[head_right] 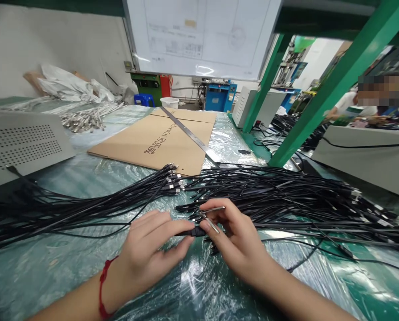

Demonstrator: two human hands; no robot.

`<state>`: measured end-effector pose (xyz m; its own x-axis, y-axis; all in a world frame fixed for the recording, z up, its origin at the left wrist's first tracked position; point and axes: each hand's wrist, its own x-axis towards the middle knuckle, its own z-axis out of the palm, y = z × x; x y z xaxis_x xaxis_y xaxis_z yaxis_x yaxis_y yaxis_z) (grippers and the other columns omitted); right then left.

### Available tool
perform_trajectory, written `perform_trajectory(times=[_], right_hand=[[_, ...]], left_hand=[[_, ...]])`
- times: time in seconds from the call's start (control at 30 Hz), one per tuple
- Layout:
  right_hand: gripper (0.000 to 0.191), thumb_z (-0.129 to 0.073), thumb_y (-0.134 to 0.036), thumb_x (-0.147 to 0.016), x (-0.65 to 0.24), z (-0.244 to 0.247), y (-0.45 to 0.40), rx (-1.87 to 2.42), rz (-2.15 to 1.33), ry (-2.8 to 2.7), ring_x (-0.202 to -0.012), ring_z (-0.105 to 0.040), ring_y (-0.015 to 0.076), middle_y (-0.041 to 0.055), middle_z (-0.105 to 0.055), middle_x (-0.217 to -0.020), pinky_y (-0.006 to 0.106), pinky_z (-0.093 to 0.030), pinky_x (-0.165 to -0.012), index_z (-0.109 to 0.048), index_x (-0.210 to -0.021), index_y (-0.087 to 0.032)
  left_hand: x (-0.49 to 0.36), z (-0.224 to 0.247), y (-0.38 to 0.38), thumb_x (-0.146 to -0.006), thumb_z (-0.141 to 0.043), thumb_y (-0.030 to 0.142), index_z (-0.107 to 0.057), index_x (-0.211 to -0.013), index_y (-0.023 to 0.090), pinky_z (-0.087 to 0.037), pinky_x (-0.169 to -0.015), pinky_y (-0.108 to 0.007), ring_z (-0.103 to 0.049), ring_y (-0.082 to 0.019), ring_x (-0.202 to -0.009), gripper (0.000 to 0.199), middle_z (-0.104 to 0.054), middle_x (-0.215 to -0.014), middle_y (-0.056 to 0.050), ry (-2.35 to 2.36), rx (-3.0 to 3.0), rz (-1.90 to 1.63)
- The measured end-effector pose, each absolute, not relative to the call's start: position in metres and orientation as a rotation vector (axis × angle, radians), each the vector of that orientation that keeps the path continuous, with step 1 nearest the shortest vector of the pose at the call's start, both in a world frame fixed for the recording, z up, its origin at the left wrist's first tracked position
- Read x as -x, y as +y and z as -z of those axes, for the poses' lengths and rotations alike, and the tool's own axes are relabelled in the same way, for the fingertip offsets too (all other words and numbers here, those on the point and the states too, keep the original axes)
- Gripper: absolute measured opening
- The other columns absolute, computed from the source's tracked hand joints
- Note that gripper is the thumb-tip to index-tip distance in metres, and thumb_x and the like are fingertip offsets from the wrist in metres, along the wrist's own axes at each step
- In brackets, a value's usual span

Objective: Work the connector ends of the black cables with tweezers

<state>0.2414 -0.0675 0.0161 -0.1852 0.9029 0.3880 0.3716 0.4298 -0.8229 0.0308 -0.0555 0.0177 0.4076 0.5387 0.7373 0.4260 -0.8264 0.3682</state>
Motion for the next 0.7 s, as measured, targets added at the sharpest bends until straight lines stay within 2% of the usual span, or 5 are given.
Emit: perform_trajectory(times=[0.23,0.4,0.57,0.63,0.7], right_hand=[[0.024,-0.059,-0.026,-0.097,-0.255,-0.007,-0.052,1.040,-0.539,-1.887,-0.088,-0.066,0.0118,0.0008,-0.066,-0.100,0.021,-0.055,-0.075,-0.054,-0.120,-0.031],[0.019,-0.064,-0.033,-0.093,-0.263,-0.016,-0.036,1.086,-0.554,-1.853,-0.081,-0.068,0.0149,0.0030,-0.070,-0.094,0.025,-0.056,-0.070,-0.063,-0.110,-0.025],[0.027,-0.070,-0.043,-0.086,-0.306,-0.038,-0.011,1.148,-0.429,-1.501,-0.067,-0.063,0.0174,0.0035,-0.065,-0.078,0.030,-0.051,-0.058,-0.064,-0.104,-0.024],[0.025,-0.069,-0.044,-0.087,-0.336,-0.049,0.001,1.147,-0.338,-1.299,-0.063,-0.057,0.0166,0.0016,-0.060,-0.075,0.033,-0.050,-0.058,-0.061,-0.103,-0.027],[0.021,-0.066,-0.045,-0.088,-0.367,-0.057,0.010,1.127,-0.228,-1.093,-0.063,-0.052,0.0161,0.0011,-0.056,-0.080,0.036,-0.050,-0.063,-0.056,-0.098,-0.030]], left_hand=[[-0.033,-0.008,-0.048,-0.095,-0.064,0.022,-0.067,-0.109,0.028,-0.036,-0.065,-0.029,-0.056,-0.013,-0.068,0.016,-0.062,-0.077,0.003,0.923,-2.462,-1.334],[-0.031,-0.002,-0.038,-0.099,-0.059,0.034,-0.067,-0.111,0.032,-0.040,-0.071,-0.030,-0.061,-0.014,-0.075,0.015,-0.066,-0.084,0.004,1.088,-2.563,-1.186],[-0.012,-0.004,-0.012,-0.096,-0.061,0.042,-0.066,-0.113,0.025,-0.045,-0.085,-0.034,-0.062,-0.021,-0.096,0.025,-0.066,-0.103,-0.003,1.375,-2.569,-1.096],[-0.001,-0.003,0.003,-0.095,-0.063,0.039,-0.066,-0.112,0.022,-0.047,-0.089,-0.036,-0.062,-0.023,-0.100,0.024,-0.065,-0.105,-0.005,1.536,-2.537,-1.051],[0.009,0.002,0.017,-0.094,-0.064,0.029,-0.067,-0.105,0.018,-0.049,-0.087,-0.037,-0.063,-0.023,-0.096,0.016,-0.065,-0.100,-0.006,1.666,-2.507,-0.973]])
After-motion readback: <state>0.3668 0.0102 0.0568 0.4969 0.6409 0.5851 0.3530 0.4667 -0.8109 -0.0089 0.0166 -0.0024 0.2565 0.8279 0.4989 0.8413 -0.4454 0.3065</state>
